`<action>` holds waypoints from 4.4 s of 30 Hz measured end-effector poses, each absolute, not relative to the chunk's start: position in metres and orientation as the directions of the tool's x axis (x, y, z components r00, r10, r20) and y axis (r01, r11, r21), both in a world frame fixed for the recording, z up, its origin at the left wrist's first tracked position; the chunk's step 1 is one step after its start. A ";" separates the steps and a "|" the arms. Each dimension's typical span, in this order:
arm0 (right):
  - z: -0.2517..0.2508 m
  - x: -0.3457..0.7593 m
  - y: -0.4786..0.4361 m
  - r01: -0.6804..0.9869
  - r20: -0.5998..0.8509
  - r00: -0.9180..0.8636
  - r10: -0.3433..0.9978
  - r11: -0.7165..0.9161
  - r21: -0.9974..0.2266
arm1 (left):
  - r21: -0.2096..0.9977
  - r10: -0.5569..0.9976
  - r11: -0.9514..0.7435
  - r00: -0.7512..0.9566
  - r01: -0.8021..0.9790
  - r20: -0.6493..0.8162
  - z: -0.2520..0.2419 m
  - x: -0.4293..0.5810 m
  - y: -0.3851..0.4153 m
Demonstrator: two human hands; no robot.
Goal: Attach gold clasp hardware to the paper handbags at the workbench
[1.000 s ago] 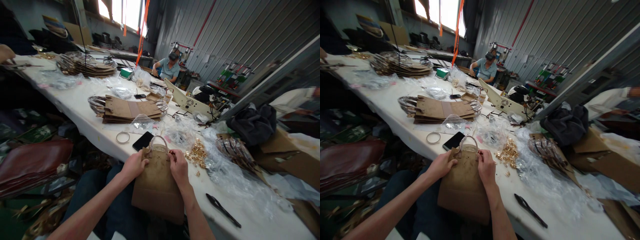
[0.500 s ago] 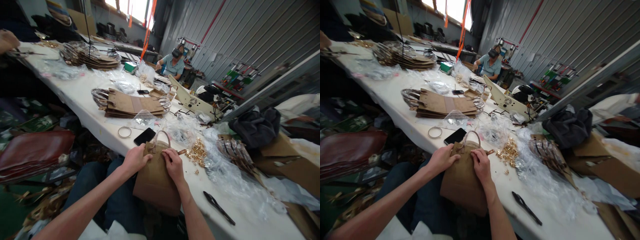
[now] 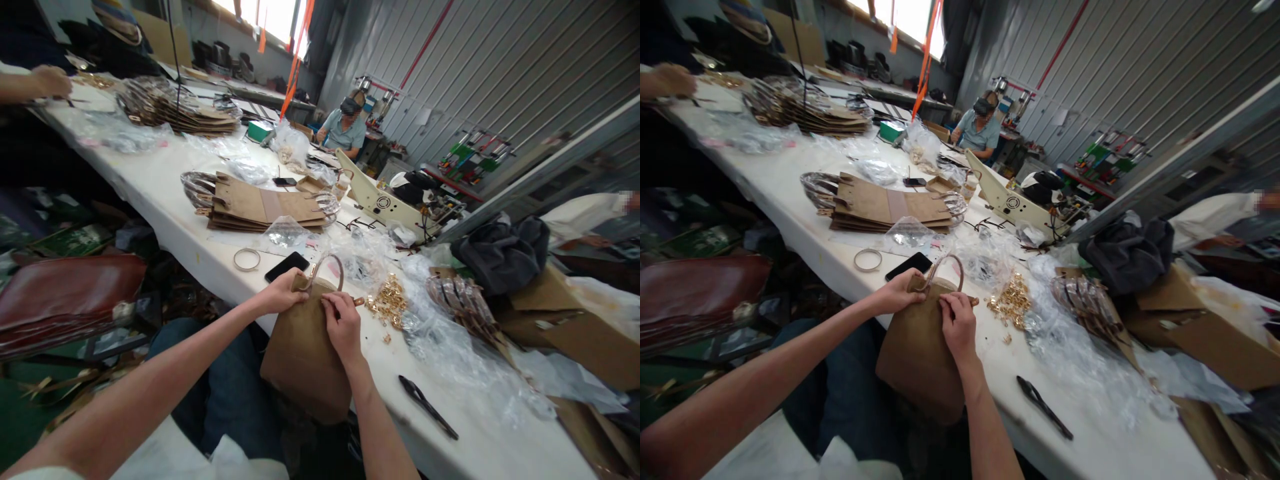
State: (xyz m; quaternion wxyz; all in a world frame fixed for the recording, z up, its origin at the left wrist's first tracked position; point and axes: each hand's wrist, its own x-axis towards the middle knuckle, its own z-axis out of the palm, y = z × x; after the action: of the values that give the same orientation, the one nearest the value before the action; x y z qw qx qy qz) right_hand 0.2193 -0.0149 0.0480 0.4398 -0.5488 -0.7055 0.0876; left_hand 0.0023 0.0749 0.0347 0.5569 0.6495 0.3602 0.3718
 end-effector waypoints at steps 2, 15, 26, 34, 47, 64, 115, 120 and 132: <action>0.051 0.222 -0.015 0.708 0.513 0.017 0.858 0.351 -0.613 | 0.988 0.854 -0.136 0.513 0.069 0.082 0.036 0.005 0.084; 0.063 0.249 -0.009 0.736 0.282 -0.131 0.950 0.284 -0.615 | 0.981 0.874 0.189 0.461 -0.038 -0.150 0.051 0.006 0.089; 0.072 0.239 0.003 0.730 0.333 0.011 0.943 0.220 -0.647 | 0.913 0.855 0.363 0.457 -0.187 -0.246 0.049 0.025 0.082; 0.069 0.265 0.007 0.726 0.233 -0.056 0.971 0.199 -0.658 | 0.933 0.854 0.333 0.462 -0.135 -0.238 0.036 0.026 0.080; 0.076 0.262 0.012 0.744 0.300 -0.244 0.922 0.377 -0.552 | 0.940 0.842 0.320 0.489 -0.116 -0.226 0.030 0.027 0.082; 0.073 0.264 0.021 0.760 0.317 -0.256 0.913 0.392 -0.518 | 0.945 0.849 0.317 0.467 -0.077 -0.247 0.031 0.026 0.083; 0.084 0.254 0.023 0.742 0.237 -0.469 0.851 0.525 -0.417 | 0.973 0.893 0.186 0.437 -0.139 -0.109 0.048 0.025 0.062; 0.082 0.255 0.021 0.708 0.272 -0.435 0.858 0.513 -0.486 | 0.966 0.897 0.210 0.423 -0.150 -0.129 0.043 0.027 0.063; 0.086 0.252 0.023 0.735 0.220 -0.460 0.861 0.507 -0.450 | 0.973 0.904 0.199 0.405 -0.119 -0.136 0.046 0.026 0.062</action>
State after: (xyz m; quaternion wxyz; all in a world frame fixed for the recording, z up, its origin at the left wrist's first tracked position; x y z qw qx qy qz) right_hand 0.2515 0.0234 0.0856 0.2133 -0.4740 -0.8415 0.1470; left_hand 0.0259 0.0619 0.0458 0.6696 0.5043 0.3891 0.3820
